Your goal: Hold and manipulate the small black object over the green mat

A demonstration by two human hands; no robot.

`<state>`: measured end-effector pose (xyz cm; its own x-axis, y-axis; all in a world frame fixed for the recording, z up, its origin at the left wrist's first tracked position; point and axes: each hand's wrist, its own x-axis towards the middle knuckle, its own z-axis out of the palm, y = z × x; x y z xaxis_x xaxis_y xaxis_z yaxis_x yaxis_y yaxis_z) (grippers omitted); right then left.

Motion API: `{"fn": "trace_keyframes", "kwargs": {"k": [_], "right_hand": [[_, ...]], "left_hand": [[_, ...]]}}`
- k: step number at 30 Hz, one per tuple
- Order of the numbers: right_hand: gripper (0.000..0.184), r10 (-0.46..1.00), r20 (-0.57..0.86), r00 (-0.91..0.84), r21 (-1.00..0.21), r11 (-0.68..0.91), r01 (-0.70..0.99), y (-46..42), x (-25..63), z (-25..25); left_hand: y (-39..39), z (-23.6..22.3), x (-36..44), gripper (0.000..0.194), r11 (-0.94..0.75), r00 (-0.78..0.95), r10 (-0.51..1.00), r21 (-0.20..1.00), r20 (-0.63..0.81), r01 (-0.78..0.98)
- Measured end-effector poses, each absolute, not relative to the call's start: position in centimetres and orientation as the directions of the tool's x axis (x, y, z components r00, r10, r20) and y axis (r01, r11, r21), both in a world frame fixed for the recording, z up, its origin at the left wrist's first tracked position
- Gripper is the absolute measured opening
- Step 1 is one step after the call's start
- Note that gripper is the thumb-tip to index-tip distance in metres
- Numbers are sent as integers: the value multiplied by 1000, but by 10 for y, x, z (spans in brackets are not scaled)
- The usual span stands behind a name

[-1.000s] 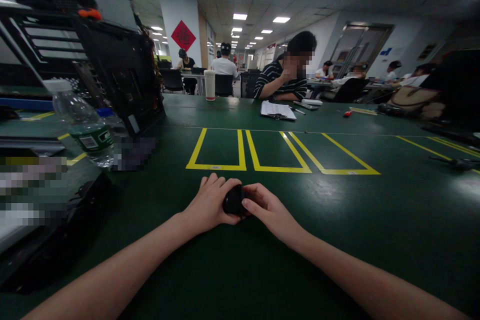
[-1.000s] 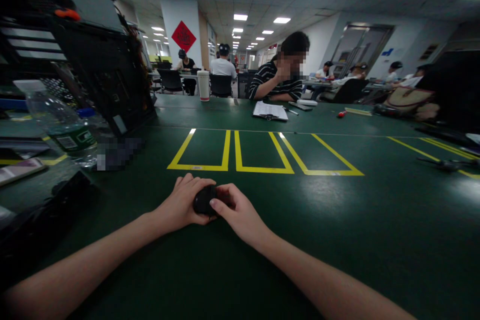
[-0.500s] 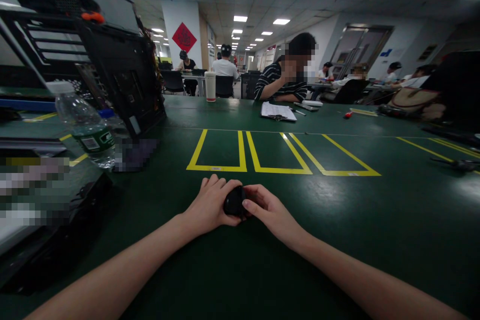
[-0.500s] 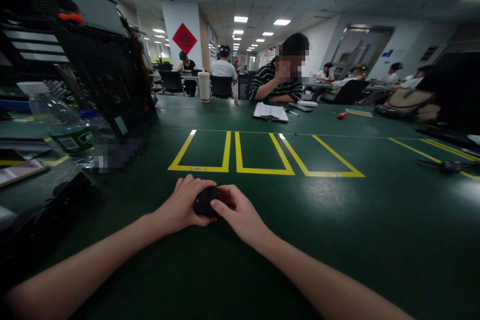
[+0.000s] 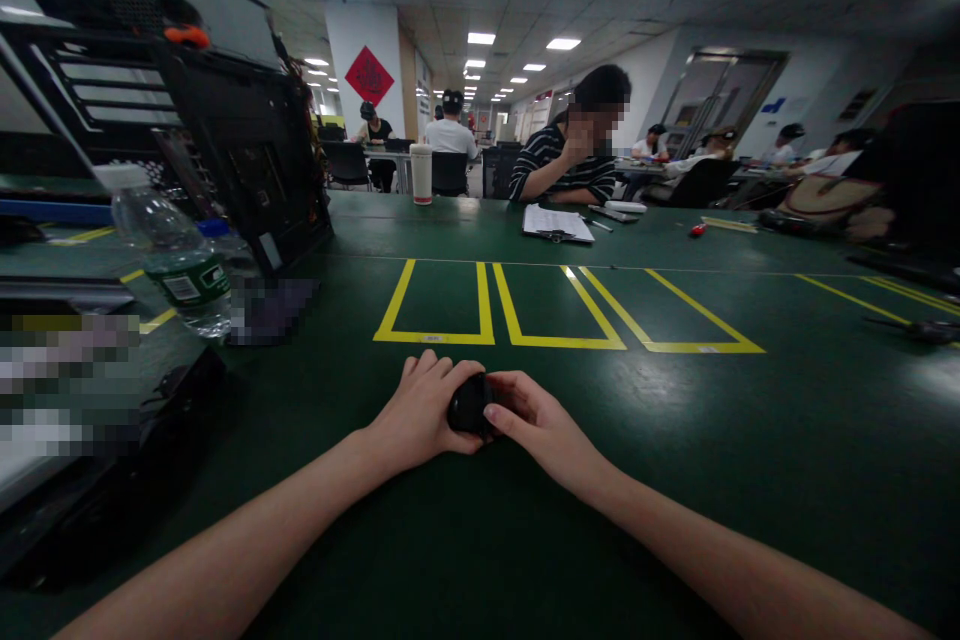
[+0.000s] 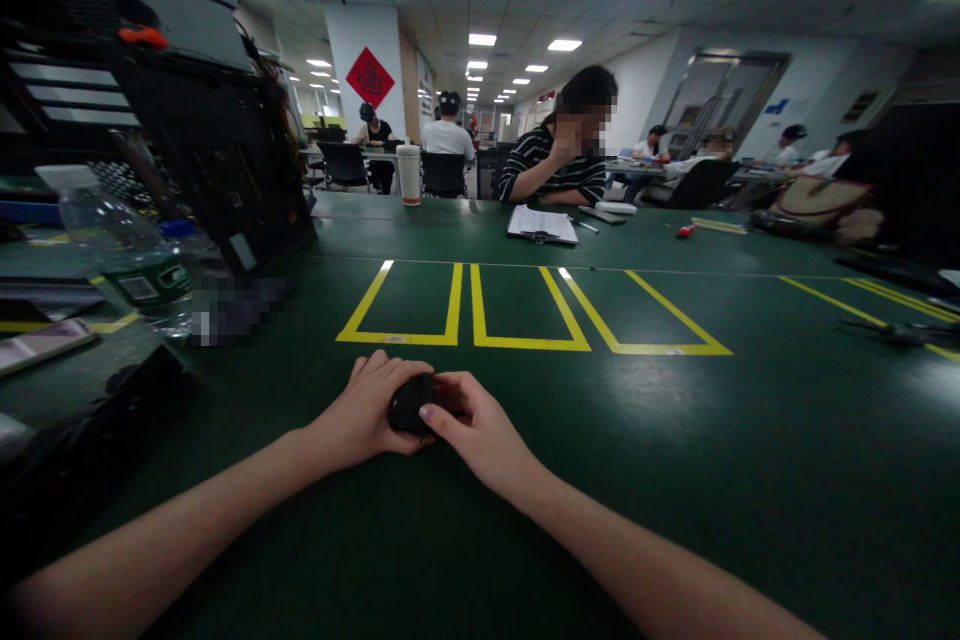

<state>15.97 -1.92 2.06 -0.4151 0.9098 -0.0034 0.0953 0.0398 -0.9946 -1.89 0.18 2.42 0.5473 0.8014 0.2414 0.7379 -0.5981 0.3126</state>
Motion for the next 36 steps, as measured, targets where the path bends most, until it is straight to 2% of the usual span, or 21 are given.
{"fn": "trace_keyframes", "kwargs": {"k": [5, 9, 15, 19, 23, 29, 33, 36], "right_hand": [[24, 894, 55, -445, -992, 100, 77, -21, 160, 22], [19, 901, 55, -431, -995, 85, 51, -22, 159, 23], [29, 908, -1, -420, -993, 47, 105, -21, 160, 24], [25, 892, 51, -449, -993, 94, 75, -23, 160, 26], [18, 898, 55, -436, -997, 77, 33, -23, 159, 25], [26, 908, 19, -418, -994, 61, 87, -19, 160, 20], [25, 886, 78, -456, -992, 115, 52, -19, 160, 19], [21, 892, 80, -445, -995, 96, 14, -20, 159, 19]], "left_hand": [[0, 30, -19, 58, -595, 561, 803, 315, 202, 739], [2, 26, -19, 60, -592, 544, 806, 312, 231, 744], [3, 23, -19, 60, -598, 548, 802, 329, 239, 731], [1, 26, -21, 59, -602, 559, 798, 334, 225, 725], [2, 26, -21, 60, -599, 553, 801, 335, 231, 728], [4, 21, -20, 61, -599, 548, 801, 321, 241, 734], [4, 21, -20, 62, -600, 546, 800, 306, 250, 739], [3, 22, -20, 61, -608, 552, 793, 309, 256, 731]]}}
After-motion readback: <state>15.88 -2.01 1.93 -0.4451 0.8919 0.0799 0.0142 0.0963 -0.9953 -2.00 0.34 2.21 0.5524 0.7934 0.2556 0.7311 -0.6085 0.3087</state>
